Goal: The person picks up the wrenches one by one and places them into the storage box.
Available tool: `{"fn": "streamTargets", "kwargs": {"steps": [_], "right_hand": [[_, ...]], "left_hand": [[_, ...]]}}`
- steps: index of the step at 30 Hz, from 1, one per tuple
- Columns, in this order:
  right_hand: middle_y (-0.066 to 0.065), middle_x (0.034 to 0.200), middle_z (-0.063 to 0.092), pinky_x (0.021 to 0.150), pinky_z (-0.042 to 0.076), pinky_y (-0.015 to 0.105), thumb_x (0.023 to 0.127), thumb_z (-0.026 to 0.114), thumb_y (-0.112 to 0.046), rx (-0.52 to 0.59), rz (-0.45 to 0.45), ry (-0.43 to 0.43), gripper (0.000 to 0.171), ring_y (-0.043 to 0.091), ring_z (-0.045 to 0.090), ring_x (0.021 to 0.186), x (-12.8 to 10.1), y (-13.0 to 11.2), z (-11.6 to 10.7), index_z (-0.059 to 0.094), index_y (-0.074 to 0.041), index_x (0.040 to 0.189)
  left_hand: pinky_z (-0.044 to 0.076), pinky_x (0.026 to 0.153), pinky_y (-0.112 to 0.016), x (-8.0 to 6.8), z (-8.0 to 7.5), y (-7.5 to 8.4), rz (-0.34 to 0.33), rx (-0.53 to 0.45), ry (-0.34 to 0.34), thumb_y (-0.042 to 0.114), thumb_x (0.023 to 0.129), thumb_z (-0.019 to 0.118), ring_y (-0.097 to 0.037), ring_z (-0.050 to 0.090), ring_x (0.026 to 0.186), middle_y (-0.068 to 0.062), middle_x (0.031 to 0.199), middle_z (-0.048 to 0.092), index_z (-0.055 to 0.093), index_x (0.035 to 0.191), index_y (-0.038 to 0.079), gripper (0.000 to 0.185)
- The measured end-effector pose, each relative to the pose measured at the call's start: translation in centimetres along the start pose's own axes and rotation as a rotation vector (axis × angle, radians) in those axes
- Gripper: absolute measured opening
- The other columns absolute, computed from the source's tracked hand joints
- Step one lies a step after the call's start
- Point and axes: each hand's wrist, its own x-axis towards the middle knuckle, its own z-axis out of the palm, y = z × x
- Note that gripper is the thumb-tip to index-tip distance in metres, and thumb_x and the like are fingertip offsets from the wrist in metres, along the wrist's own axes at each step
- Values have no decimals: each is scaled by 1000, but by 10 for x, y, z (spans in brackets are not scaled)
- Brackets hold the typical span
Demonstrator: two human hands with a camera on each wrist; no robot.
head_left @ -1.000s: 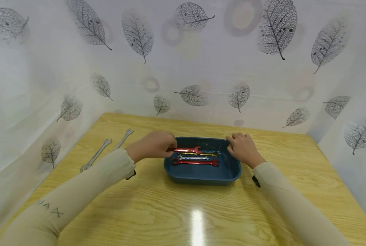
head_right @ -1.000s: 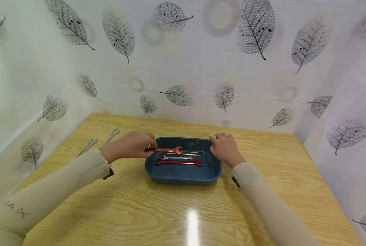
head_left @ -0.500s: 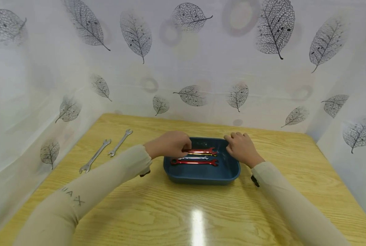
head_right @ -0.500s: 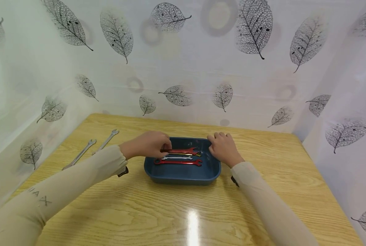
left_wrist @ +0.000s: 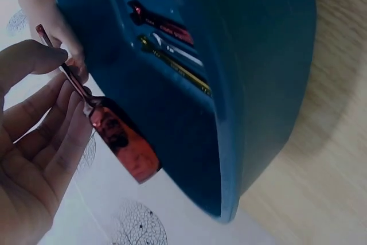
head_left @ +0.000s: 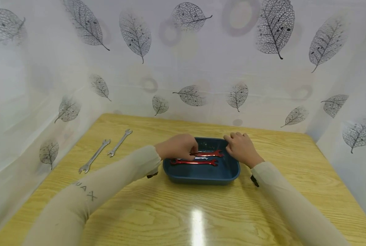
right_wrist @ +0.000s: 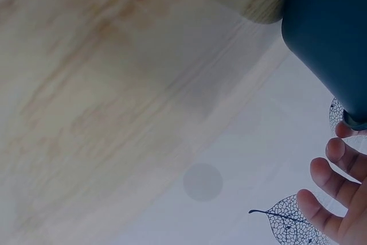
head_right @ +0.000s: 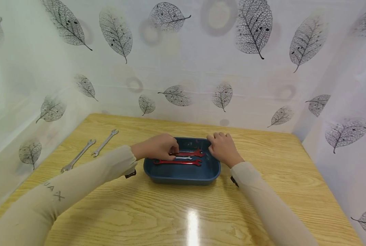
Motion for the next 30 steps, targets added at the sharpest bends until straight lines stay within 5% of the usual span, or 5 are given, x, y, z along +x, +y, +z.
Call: {"fn": "streamTargets", "kwargs": {"steps": [12, 21, 30], "right_hand": [[8, 70, 48, 58, 31, 36, 84, 57, -13, -13, -8, 5, 9, 23, 44, 61, 0, -1, -3, 56, -8, 91], [7, 70, 47, 58, 27, 34, 84, 56, -12, -20, -11, 16, 7, 22, 42, 60, 0, 0, 0, 55, -9, 90], [7, 71, 49, 58, 28, 35, 84, 56, -12, -14, -8, 14, 9, 23, 43, 61, 0, 0, 3, 56, -9, 92]], "left_hand": [[52, 72, -25, 5, 12, 10, -9, -18, -48, 15, 82, 68, -9, 63, 72, -1, 85, 71, 73, 90, 11, 11], [39, 57, -21, 5, 24, 6, -16, -27, -69, 14, 82, 67, -5, 44, 55, 2, 63, 59, 68, 76, 11, 7], [38, 57, -21, 7, 37, 1, -33, -19, -90, 14, 81, 69, -6, 41, 54, 3, 60, 58, 67, 74, 12, 8]]}}
